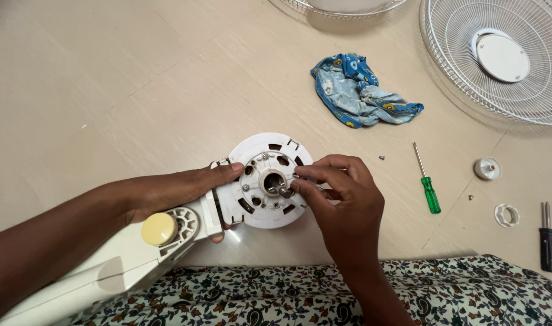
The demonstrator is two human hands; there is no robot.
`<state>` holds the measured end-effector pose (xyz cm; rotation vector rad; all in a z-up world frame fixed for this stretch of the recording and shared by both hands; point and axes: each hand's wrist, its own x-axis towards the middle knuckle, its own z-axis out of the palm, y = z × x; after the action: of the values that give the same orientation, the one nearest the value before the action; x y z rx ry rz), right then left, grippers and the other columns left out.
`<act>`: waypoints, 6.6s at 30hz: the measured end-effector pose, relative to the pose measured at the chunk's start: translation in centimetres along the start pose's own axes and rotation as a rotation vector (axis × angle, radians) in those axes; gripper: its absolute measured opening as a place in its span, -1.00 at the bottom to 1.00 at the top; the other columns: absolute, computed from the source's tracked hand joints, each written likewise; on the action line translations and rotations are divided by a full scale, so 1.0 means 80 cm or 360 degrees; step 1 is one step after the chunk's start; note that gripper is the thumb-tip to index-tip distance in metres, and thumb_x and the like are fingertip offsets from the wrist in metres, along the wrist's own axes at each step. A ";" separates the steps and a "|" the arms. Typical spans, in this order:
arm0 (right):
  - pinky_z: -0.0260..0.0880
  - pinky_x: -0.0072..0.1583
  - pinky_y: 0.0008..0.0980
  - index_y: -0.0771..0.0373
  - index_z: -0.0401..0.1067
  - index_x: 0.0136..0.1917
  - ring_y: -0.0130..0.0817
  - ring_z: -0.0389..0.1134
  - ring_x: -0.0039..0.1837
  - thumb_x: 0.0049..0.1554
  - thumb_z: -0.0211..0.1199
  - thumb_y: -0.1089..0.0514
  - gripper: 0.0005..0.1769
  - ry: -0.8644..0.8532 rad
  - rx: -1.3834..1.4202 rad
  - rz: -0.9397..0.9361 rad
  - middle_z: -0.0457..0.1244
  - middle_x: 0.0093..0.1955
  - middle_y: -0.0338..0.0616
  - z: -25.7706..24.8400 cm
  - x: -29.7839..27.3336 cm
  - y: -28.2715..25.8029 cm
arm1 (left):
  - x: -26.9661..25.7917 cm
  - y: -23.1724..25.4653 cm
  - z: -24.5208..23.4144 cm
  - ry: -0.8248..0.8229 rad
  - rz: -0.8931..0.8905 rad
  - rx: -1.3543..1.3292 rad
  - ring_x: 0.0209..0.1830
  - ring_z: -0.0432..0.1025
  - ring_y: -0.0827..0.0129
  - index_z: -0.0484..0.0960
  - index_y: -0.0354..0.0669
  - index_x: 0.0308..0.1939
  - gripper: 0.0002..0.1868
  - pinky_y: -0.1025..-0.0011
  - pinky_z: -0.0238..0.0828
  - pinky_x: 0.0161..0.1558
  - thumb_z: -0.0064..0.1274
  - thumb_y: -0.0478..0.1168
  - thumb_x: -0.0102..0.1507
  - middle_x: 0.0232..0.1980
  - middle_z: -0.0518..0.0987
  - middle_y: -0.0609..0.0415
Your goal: The person wipes the motor housing of a disassembled electric fan with a cloth, then uses a screwdriver to tighten screws into the motor casing. The fan blades and cage are visible nearby on the floor.
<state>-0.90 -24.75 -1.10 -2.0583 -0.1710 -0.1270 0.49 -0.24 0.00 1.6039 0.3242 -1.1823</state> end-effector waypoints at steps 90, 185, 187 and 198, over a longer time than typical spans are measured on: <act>0.15 -0.03 -0.25 -0.07 0.65 0.01 -0.37 0.28 -0.09 0.17 0.32 0.03 -0.85 -0.0432 -0.1823 -0.1409 0.42 -0.11 -0.44 -0.106 0.069 -0.056 | 0.024 -0.049 -0.010 -0.0199 0.0026 -0.0743 -0.46 0.62 0.32 0.63 -0.33 -0.14 -0.69 0.46 0.64 -0.38 0.11 -0.22 0.09 -0.29 0.69 -0.06; 0.46 0.01 -0.13 0.17 0.51 -0.08 -0.11 0.46 -0.06 0.17 0.30 0.13 -0.91 -0.1193 -0.2092 -0.1313 0.40 -0.15 -0.09 -0.064 0.137 -0.148 | 0.034 -0.048 -0.013 -0.0292 0.0101 -0.0721 -0.46 0.62 0.28 0.62 -0.31 -0.16 -0.70 0.40 0.65 -0.39 0.15 -0.23 0.08 -0.33 0.70 -0.06; 0.46 0.02 -0.12 0.18 0.50 -0.04 -0.07 0.46 -0.03 0.25 0.28 0.05 -0.84 -0.1170 -0.2291 -0.1344 0.39 -0.14 -0.03 -0.060 0.138 -0.143 | 0.034 -0.047 -0.014 -0.0249 0.0089 -0.0687 -0.46 0.62 0.29 0.62 -0.30 -0.16 -0.71 0.40 0.65 -0.39 0.15 -0.22 0.08 -0.32 0.70 -0.06; 0.45 0.01 -0.09 0.29 0.38 -0.02 -0.06 0.45 -0.05 0.27 0.27 0.02 -0.72 -0.1270 -0.2249 -0.1165 0.35 -0.12 0.01 -0.059 0.131 -0.158 | 0.033 -0.047 -0.014 -0.0273 0.0090 -0.0660 -0.47 0.62 0.31 0.62 -0.28 -0.18 -0.72 0.40 0.63 -0.42 0.15 -0.20 0.08 -0.33 0.69 -0.04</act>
<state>7.08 -22.30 13.80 -3.1909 -1.7419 0.2170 -0.34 1.24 -4.41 1.1384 0.3818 -1.1158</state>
